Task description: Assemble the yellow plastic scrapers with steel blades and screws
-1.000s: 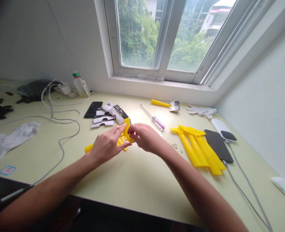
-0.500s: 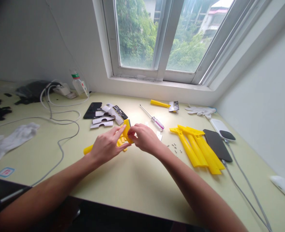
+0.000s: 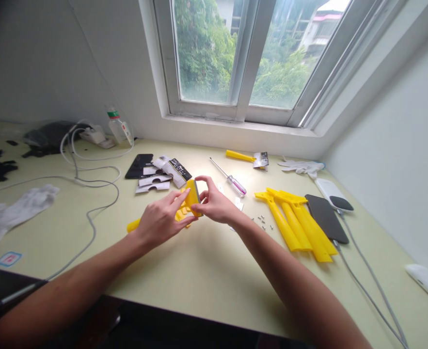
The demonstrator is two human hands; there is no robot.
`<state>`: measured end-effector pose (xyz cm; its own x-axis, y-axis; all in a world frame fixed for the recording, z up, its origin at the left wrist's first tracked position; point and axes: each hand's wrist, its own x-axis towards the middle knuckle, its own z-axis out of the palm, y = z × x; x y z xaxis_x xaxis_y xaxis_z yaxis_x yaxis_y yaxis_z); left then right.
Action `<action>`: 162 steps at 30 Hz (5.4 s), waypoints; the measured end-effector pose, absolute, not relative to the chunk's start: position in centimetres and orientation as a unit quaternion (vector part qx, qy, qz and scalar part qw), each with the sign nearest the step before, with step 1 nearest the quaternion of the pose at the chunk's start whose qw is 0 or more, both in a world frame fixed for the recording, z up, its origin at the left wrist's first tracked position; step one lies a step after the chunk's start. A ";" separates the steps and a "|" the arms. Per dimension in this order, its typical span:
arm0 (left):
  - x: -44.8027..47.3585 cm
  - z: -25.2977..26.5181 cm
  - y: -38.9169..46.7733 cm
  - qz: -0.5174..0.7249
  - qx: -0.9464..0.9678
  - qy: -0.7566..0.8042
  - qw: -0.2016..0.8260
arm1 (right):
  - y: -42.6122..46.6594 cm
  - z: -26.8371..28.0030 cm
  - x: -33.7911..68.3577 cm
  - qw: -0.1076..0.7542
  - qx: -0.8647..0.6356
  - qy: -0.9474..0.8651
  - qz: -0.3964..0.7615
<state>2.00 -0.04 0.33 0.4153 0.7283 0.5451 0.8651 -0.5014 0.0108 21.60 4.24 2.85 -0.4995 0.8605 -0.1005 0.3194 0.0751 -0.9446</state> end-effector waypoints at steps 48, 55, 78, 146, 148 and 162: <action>1.5 0.6 0.2 -0.249 -0.820 -0.515 0.006 | 7.9 4.7 31.8 -0.177 -0.656 -0.669 0.302; 1.5 0.4 0.3 -0.275 -0.839 -0.470 0.010 | 8.5 4.7 32.4 -0.162 -0.629 -0.686 0.327; 2.0 1.0 0.9 -0.485 -0.512 -0.320 -0.633 | 3.4 6.5 23.2 0.311 -0.360 -0.840 0.263; 2.1 1.0 1.2 -0.501 -0.381 -0.325 -0.706 | 9.6 2.7 29.3 0.072 -0.725 -0.683 0.059; 2.1 1.0 1.1 -0.502 -0.381 -0.321 -0.707 | 9.5 3.4 29.4 0.137 -0.720 -0.679 0.032; 1.9 1.1 1.2 -0.510 -0.379 -0.326 -0.700 | 5.4 10.8 29.0 0.746 -0.319 -0.576 0.101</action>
<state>1.94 1.24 1.11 0.2670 0.9612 -0.0691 -0.4674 0.1919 0.8630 28.97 5.44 10.76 0.3159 0.5186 0.7945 0.2177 0.7755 -0.5927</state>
